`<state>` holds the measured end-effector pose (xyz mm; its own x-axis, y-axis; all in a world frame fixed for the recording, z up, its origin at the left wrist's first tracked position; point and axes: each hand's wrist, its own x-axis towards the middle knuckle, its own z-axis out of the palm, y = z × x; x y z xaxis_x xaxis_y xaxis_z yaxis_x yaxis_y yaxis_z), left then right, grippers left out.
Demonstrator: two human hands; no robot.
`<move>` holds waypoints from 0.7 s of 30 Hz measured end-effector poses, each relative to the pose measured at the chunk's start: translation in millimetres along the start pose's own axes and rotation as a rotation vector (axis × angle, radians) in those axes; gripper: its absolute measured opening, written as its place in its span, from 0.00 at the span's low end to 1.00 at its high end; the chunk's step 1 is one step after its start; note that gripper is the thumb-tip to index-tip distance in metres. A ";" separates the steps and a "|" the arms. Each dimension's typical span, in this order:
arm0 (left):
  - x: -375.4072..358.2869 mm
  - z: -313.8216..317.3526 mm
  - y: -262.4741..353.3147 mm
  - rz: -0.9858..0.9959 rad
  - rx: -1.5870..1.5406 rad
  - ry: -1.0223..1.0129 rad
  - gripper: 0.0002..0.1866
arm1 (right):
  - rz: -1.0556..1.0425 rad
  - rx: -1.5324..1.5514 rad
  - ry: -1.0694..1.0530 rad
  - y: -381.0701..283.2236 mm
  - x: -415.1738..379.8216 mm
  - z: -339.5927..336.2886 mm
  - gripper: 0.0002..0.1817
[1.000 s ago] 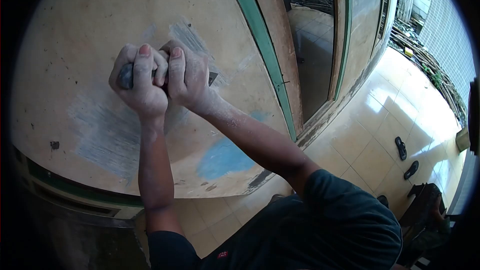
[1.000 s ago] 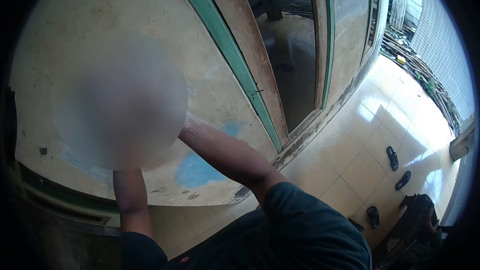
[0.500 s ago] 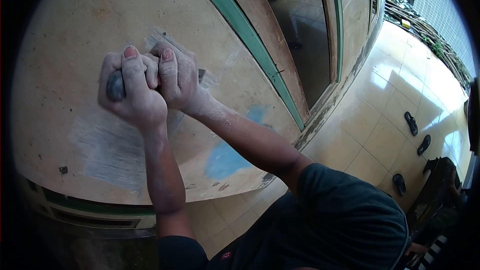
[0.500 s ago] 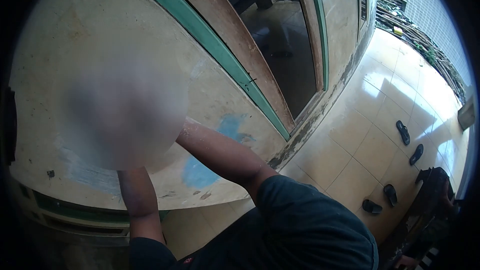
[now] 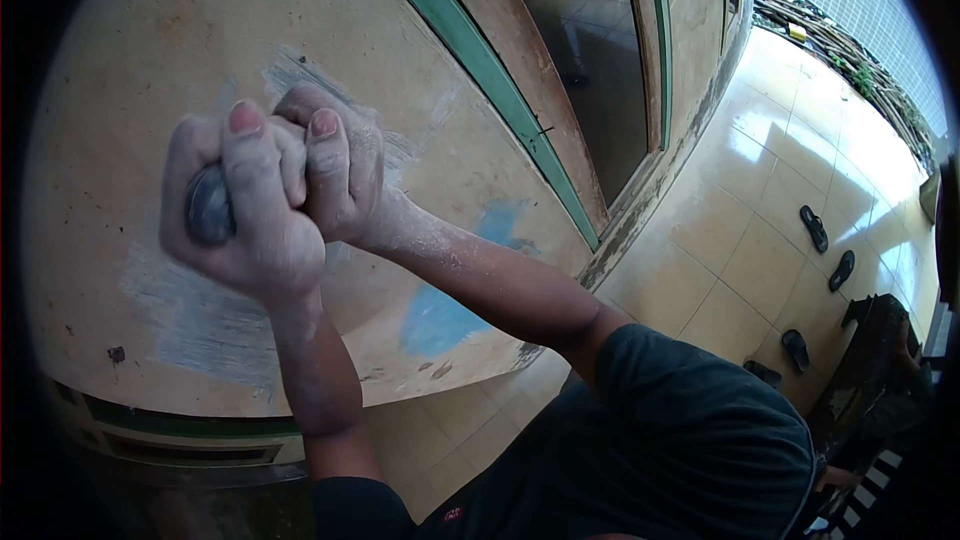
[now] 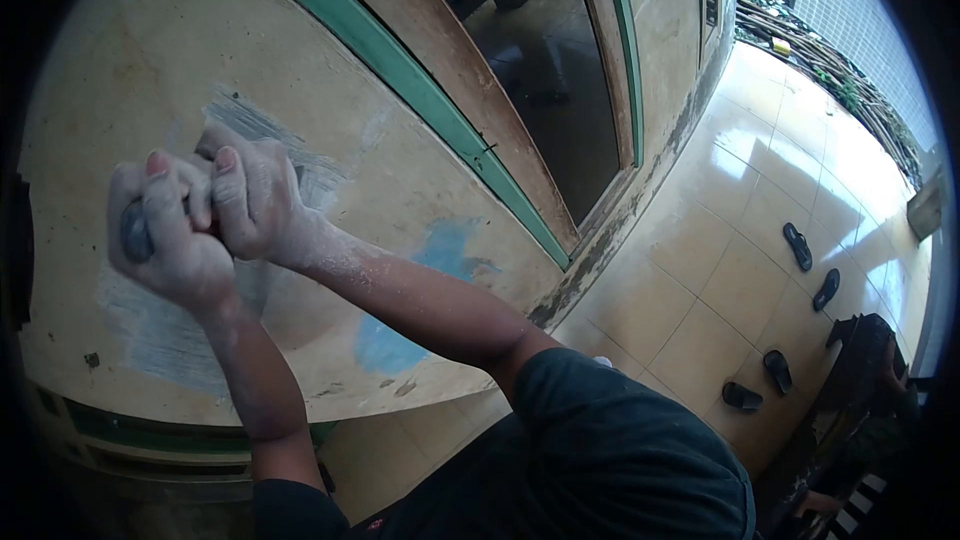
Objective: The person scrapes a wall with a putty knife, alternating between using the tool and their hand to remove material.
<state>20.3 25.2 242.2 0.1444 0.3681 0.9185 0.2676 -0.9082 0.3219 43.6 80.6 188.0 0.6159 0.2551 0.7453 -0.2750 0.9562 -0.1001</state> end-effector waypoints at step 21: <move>-24.2 -23.4 -39.6 -0.021 0.063 0.084 0.16 | -0.016 -0.260 -0.096 30.2 -37.4 -3.9 0.14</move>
<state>-16.2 47.6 212.6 0.0581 0.3662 0.9287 0.3292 -0.8853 0.3285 15.1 100.5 154.5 0.5426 0.2367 0.8060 -0.0594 0.9679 -0.2442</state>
